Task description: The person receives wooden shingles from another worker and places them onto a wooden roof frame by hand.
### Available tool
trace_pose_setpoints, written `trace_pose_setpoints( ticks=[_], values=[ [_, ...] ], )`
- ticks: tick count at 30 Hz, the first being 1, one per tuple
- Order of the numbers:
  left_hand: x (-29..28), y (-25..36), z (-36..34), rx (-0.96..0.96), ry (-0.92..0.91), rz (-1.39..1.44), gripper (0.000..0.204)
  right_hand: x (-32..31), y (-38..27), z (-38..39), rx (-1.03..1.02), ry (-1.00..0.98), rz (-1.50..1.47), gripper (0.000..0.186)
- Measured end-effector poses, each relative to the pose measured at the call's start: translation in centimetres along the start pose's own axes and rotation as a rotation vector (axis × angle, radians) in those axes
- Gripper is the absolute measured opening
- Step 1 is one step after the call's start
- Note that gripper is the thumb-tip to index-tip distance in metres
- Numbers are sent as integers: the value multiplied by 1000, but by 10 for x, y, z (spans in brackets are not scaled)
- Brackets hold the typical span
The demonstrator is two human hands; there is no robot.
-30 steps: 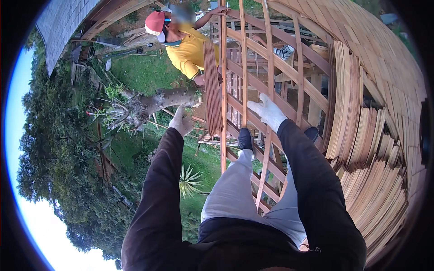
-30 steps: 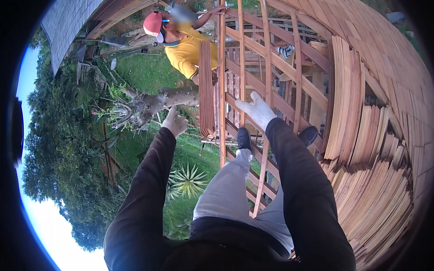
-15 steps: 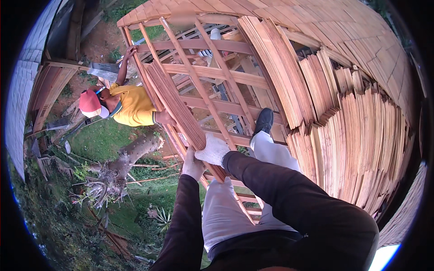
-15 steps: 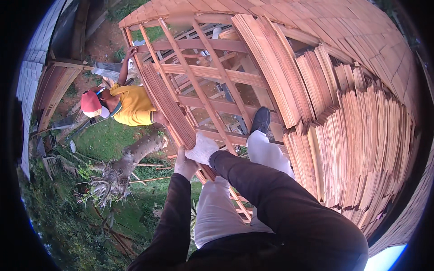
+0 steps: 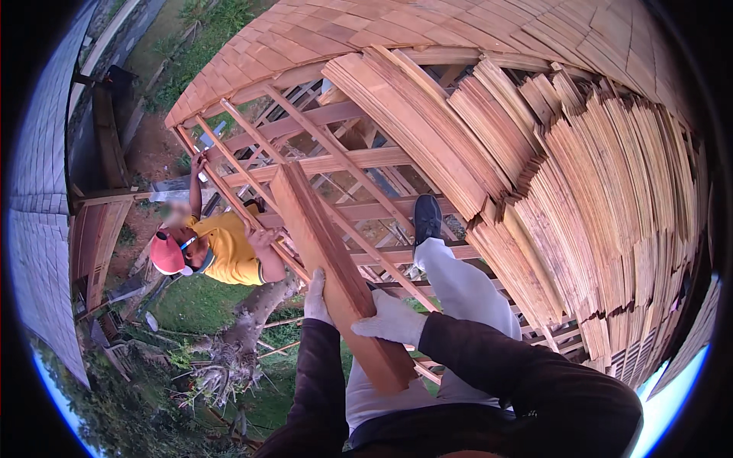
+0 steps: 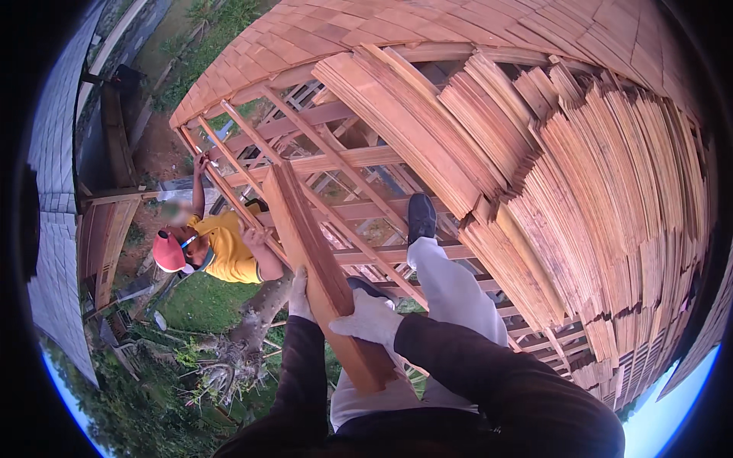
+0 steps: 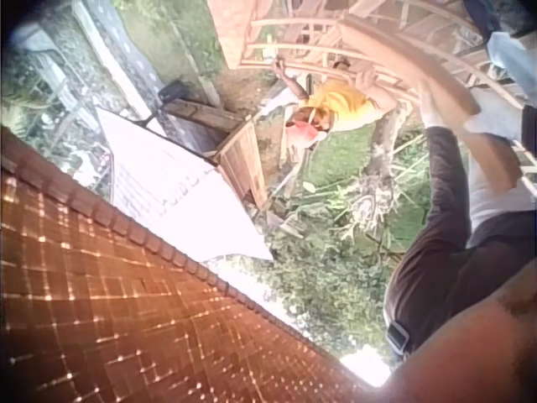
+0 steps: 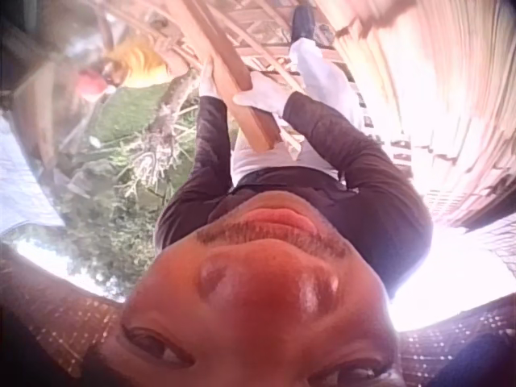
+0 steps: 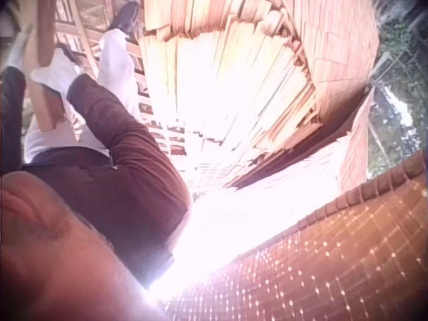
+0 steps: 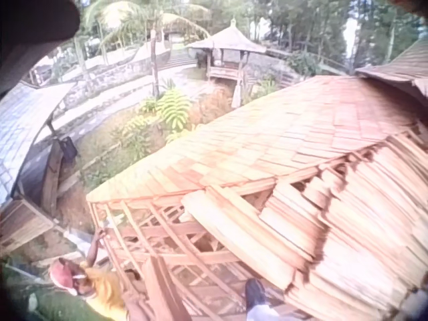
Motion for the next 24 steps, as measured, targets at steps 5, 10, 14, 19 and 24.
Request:
trace_pose_setpoints(
  ticks=[5,10,14,19,24],
  values=[
    [61,53,-3,74,11,-244,49,-22,-18,8,-223,31,-401,85],
    [147,91,-37,156,-114,-491,47,-49,-36,15,-458,130,-701,68],
    [219,91,-85,111,-289,-514,51,-96,-63,12,-500,245,-892,58],
    [257,70,-100,71,-293,-515,51,-135,-54,12,-473,371,-844,62],
    [201,80,-96,114,-204,-386,43,-137,-59,10,-393,282,-248,70]
  ],
)
Point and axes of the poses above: each hand's wrist, its own z-axis away from the middle knuckle, its own x-axis out of the palm, y = z × x, the point moved 4 cm from there along -z, towards the middle knuckle, and after that the axes turned 15 degrees about -z, right-handed, at the moved point
